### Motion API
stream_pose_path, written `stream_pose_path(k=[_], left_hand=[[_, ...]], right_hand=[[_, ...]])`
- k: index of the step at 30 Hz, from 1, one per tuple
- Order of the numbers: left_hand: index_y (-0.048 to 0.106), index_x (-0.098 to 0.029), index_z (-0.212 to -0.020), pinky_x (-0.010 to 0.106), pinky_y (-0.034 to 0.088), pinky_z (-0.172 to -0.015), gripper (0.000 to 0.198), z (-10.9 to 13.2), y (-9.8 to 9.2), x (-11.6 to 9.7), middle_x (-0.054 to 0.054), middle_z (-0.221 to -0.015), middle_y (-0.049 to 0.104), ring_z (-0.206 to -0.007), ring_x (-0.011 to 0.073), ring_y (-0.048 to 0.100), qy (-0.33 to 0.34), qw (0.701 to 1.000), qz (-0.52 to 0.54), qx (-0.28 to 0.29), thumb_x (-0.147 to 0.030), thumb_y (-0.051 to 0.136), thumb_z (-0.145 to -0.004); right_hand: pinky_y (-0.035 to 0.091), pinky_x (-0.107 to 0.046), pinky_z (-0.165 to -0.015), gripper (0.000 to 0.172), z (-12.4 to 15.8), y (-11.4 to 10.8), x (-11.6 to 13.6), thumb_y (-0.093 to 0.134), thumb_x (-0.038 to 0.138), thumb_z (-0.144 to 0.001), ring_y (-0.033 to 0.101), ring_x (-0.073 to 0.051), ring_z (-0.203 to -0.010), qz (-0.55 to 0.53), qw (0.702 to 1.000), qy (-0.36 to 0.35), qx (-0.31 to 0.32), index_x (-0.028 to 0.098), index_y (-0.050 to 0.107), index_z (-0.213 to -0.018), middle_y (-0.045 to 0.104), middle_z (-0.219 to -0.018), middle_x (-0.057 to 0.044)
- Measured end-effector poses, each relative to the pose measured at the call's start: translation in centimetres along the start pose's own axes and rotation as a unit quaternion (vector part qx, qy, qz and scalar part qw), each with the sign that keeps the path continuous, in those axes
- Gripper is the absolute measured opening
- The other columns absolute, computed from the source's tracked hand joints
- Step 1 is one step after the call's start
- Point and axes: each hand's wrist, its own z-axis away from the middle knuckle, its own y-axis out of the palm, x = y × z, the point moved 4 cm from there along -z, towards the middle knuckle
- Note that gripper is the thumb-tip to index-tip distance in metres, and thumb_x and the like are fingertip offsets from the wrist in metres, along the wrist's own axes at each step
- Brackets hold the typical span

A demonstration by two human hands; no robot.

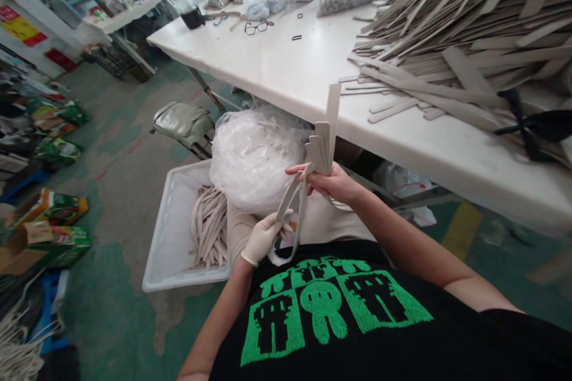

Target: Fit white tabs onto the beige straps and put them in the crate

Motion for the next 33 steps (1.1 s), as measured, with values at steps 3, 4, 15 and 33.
stream_pose_path(k=[3, 4, 15, 33], left_hand=[[0.071, -0.016, -0.116, 0.023, 0.047, -0.06, 0.049, -0.1, 0.3, -0.1, 0.005, -0.075, 0.072, -0.06, 0.0118, 0.058, 0.016, 1.0, -0.006, -0.002, -0.049, 0.074, -0.079], [0.071, -0.016, -0.116, 0.023, 0.047, -0.061, 0.05, -0.1, 0.5, 0.0, 0.005, -0.075, 0.071, -0.06, 0.0118, 0.058, 0.022, 1.0, -0.007, -0.001, -0.049, 0.073, -0.079], [0.066, -0.018, -0.122, 0.036, 0.046, -0.102, 0.057, -0.6, 1.7, -3.7, 0.009, -0.124, 0.068, -0.118, 0.0279, 0.06, 0.155, 0.985, -0.079, -0.002, -0.052, 0.073, -0.076], [0.071, -0.014, -0.09, 0.034, 0.05, -0.071, 0.041, 3.2, -2.6, 0.6, 0.006, -0.074, 0.069, -0.069, 0.0186, 0.062, -0.073, 0.991, -0.076, 0.08, -0.051, 0.076, -0.072]], right_hand=[[0.053, -0.022, -0.054, 0.027, 0.3, -0.1, -0.1, 0.074, 0.044, -0.081, 0.035, -0.001, -0.043, 0.018, 1.0, 0.008, -0.022, 0.019, 0.078, -0.093, 0.072, -0.118, -0.006], [0.052, -0.022, -0.053, 0.028, 0.3, -0.1, -0.3, 0.075, 0.044, -0.081, 0.034, -0.001, -0.043, 0.017, 0.999, 0.009, -0.032, 0.019, 0.078, -0.093, 0.072, -0.12, -0.006], [0.048, -0.022, -0.048, 0.035, 0.1, 1.1, -1.6, 0.074, 0.048, -0.081, 0.047, -0.005, -0.047, 0.075, 0.997, 0.008, -0.02, 0.016, 0.079, -0.095, 0.077, -0.093, -0.006], [0.045, -0.023, -0.043, 0.035, -0.2, -1.8, 1.4, 0.08, 0.051, -0.074, 0.041, -0.005, -0.042, 0.111, 0.96, -0.065, -0.249, 0.017, 0.074, -0.076, 0.076, -0.086, -0.004]])
